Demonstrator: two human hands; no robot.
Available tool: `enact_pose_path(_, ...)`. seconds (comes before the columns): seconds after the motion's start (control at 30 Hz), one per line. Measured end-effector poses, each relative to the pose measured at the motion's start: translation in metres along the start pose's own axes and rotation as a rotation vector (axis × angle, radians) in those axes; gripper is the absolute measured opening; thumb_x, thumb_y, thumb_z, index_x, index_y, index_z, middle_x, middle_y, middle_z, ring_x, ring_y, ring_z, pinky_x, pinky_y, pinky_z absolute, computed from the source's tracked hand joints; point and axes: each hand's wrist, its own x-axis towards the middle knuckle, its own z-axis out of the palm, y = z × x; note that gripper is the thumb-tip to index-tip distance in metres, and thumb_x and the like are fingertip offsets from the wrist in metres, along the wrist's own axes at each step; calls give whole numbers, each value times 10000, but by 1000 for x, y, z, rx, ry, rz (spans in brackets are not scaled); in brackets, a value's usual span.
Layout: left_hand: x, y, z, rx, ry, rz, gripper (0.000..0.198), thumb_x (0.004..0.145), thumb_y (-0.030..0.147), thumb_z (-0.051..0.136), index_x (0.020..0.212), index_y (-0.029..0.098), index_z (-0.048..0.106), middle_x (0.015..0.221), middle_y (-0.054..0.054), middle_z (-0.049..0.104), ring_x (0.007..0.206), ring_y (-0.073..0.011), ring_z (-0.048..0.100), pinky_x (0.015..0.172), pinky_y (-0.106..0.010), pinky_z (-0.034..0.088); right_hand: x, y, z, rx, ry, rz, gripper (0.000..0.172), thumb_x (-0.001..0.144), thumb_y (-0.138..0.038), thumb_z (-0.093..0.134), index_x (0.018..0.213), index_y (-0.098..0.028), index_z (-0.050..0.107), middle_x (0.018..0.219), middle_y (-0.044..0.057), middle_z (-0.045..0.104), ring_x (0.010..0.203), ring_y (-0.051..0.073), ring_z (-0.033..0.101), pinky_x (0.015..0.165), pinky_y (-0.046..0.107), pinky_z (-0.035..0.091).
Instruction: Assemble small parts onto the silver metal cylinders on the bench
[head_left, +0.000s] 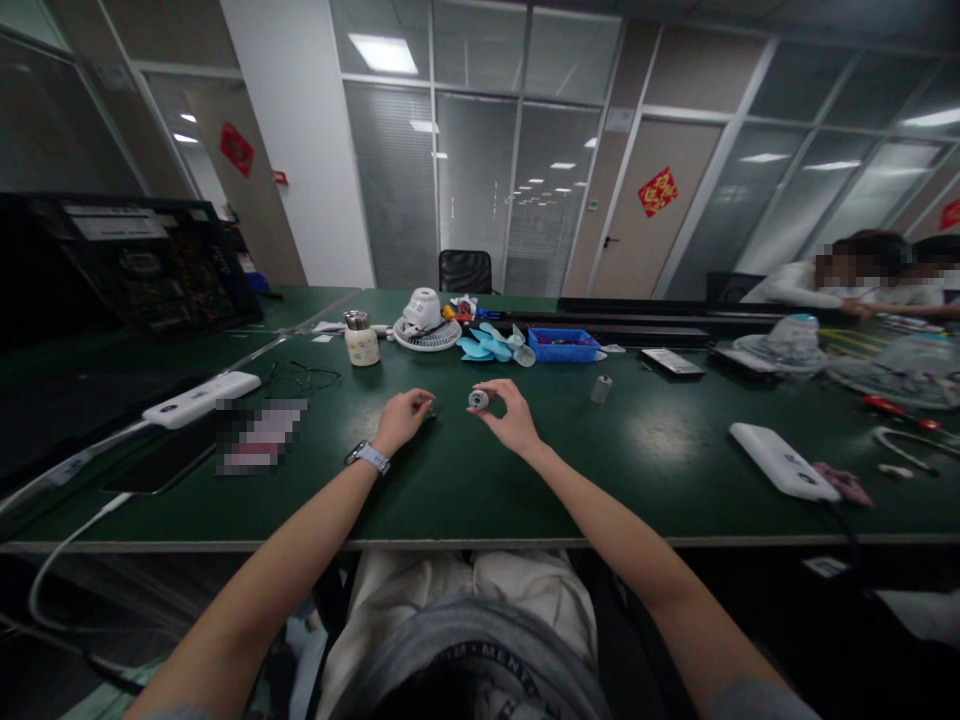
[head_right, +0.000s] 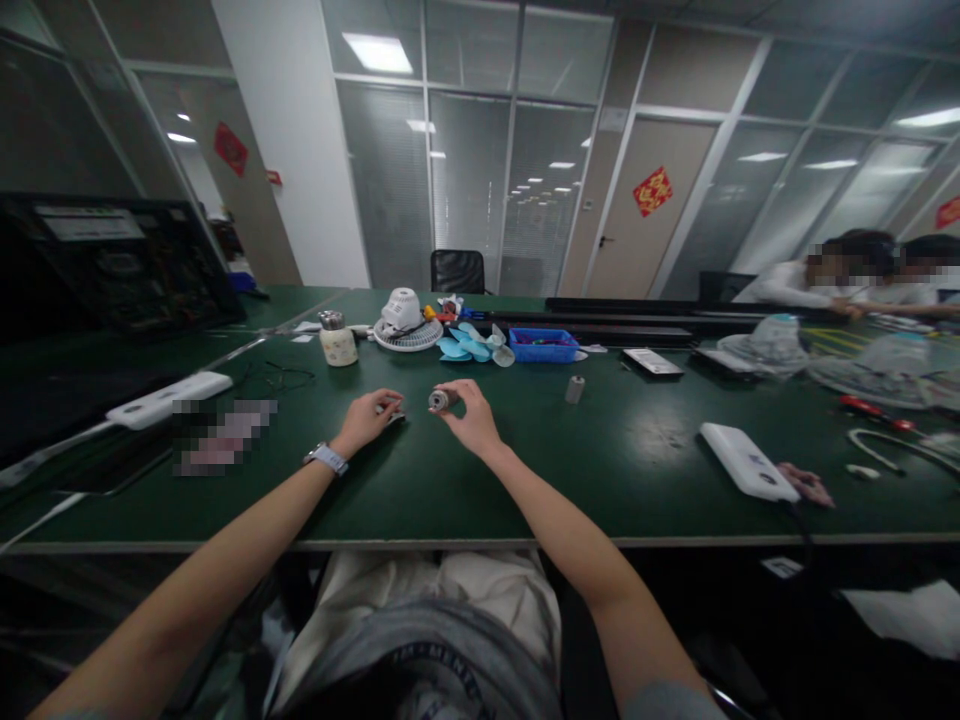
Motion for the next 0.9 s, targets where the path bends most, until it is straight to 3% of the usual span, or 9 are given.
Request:
enact_pose_path(0.2,0,1,0,-10,-2,3,247,860,319,492,1016,213,653,840,-37,724,789,-187,656,705,-281,465,5,1,8,318,93,200,405,693,-297,738,1073,-253,606,1074,34,619,1039,188,565,988,356,417)
enact_pose_path(0.37,0,1,-1,22,0,0,245,858,320,497,1010,214,657,852,-44,724,788,-188,652,711,-287,464,12,4,7,771,114,549,243,874,-287,553,1107,-222,576,979,37,666,918,149,645,873,305,490)
enact_pose_path(0.47,0,1,0,27,1,2,249,857,323,497,1009,211,660,846,-50,722,778,-191,650,704,-291,463,12,3,3,899,91,721,223,942,-341,437,1051,-220,589,1002,46,677,858,136,660,809,294,509)
enact_pose_path(0.67,1,-1,1,15,-1,9,234,853,303,504,1003,218,662,856,-41,725,792,-184,652,719,-284,466,10,-2,1,931,47,809,291,945,-426,407,942,-232,624,1126,35,659,890,139,639,751,290,508)
enact_pose_path(0.9,1,-2,1,4,-9,0,237,852,318,504,998,225,665,834,-33,726,780,-189,652,711,-287,465,11,-2,-1,966,38,851,223,925,-405,467,923,-237,614,1111,25,666,822,128,632,707,288,505)
